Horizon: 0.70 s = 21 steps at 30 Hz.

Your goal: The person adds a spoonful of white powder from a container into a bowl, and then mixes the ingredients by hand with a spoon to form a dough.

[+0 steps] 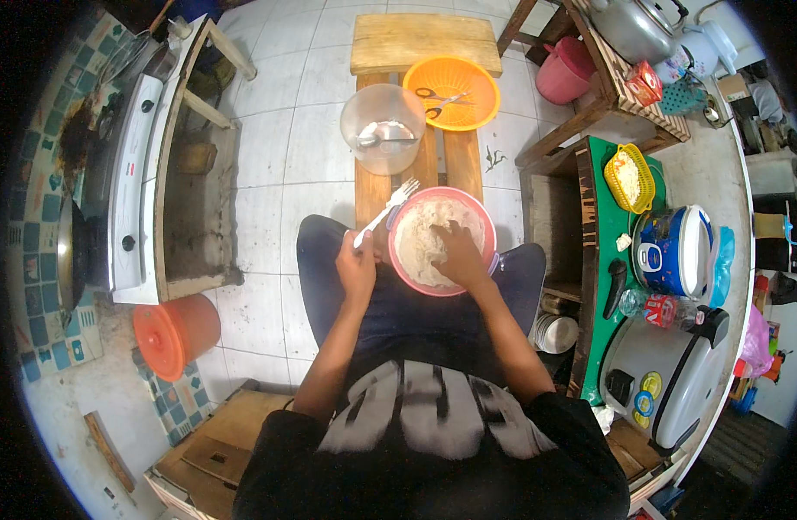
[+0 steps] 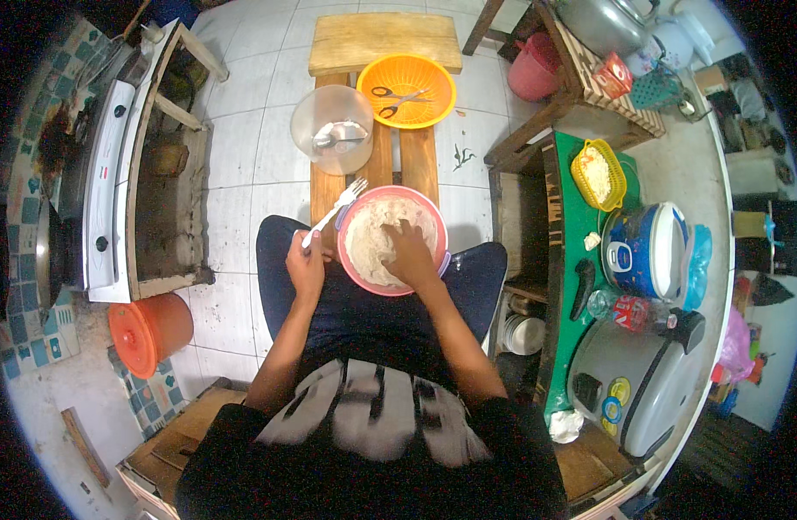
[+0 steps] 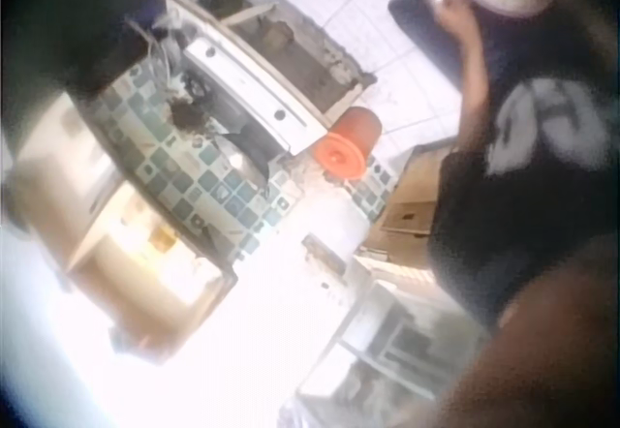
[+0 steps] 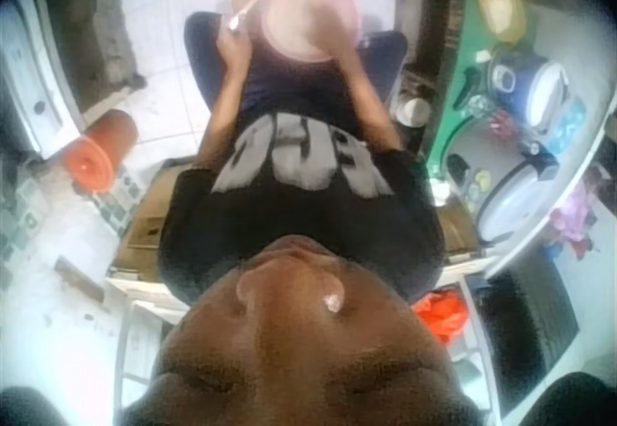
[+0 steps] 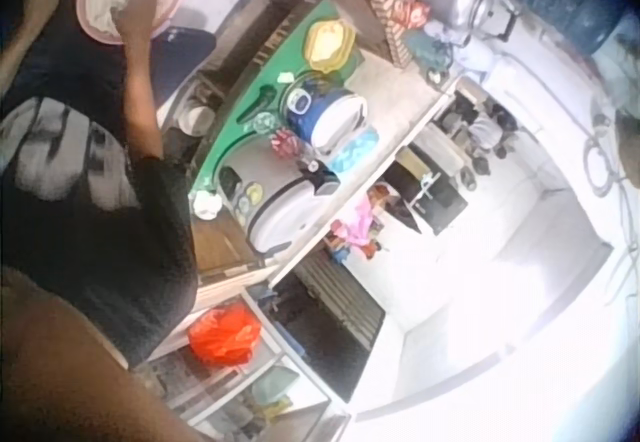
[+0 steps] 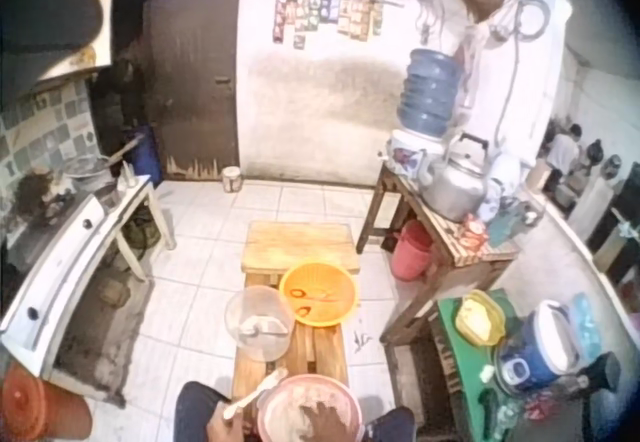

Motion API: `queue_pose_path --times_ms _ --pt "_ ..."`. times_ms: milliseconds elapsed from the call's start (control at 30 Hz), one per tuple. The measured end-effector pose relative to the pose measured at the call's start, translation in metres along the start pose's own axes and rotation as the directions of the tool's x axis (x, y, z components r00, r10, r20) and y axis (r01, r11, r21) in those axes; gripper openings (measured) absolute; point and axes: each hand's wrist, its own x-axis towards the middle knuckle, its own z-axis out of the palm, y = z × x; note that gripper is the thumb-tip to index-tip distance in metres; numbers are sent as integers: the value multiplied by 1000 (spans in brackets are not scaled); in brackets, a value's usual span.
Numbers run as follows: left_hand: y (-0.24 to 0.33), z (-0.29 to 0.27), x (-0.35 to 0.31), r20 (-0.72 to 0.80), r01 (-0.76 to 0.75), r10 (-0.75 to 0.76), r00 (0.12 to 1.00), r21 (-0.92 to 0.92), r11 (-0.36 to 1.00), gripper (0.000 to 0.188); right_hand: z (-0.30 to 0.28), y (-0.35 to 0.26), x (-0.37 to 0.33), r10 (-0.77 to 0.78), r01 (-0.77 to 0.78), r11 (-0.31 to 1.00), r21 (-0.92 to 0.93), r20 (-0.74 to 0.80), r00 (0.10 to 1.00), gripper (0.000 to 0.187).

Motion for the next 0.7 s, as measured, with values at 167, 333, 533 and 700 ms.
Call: queue_pose_path --times_ms 167,333,533,700 --pt "15 -8 -9 -27 -76 77 997 29 997 24 -13 -3 -4 -16 16 999 31 7 1000 52" --pt "26 -26 -19 269 -534 462 845 408 741 9 -59 -24 -22 -10 13 1000 12 -183 983 48" --pt "34 -27 -35 433 -731 596 676 293 616 12 -48 -10 -22 51 -15 968 249 -138 989 56" --pt "27 -20 -51 389 -712 605 694 251 656 15 11 -1 -13 327 -186 694 695 -75 942 66"
